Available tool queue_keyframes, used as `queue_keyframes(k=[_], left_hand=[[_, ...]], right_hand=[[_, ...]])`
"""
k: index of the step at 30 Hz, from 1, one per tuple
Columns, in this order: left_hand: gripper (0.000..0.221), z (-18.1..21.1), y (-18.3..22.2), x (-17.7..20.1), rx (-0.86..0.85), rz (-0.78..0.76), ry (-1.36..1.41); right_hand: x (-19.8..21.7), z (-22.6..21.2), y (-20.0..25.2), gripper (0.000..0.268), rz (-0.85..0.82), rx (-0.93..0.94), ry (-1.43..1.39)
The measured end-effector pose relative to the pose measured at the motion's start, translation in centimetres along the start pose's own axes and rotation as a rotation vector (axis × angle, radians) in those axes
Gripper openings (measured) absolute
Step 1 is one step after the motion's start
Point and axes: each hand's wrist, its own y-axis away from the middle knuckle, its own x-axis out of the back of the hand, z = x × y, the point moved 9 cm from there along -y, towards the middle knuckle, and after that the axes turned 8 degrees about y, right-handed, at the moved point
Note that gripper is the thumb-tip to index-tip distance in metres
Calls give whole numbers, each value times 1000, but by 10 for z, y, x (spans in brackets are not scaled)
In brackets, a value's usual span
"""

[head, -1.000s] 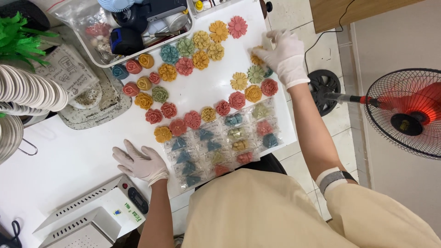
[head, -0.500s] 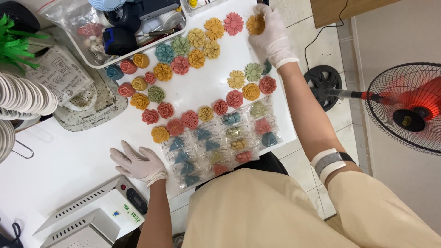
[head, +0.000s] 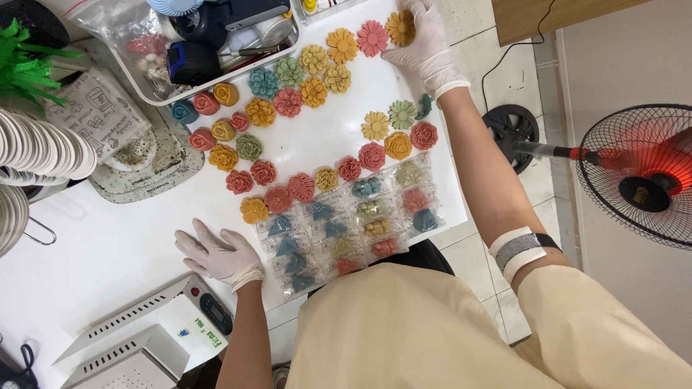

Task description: Organizing small wax flower-shaped items on a white tray and then placing a green cord into a small box.

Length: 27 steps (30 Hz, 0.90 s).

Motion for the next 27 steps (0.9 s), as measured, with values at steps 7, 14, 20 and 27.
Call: queue_keyframes(k=[7,14,20,27], left_hand=[[62,-2,0,0,-1,3,-3],[62,-1,0,-1,-5,-9,-11],[62,-3,1,-1,-7,-3,-7],[61,-8,1,-3,-15,17,-14]], right_hand=[[-6,-2,-1,81,33,-3,-43],[-6,7,1,76,-2,-111,-58],[32,-23,63,50,-38,-199,109],[11,-98,121,60,-170,58,435]])
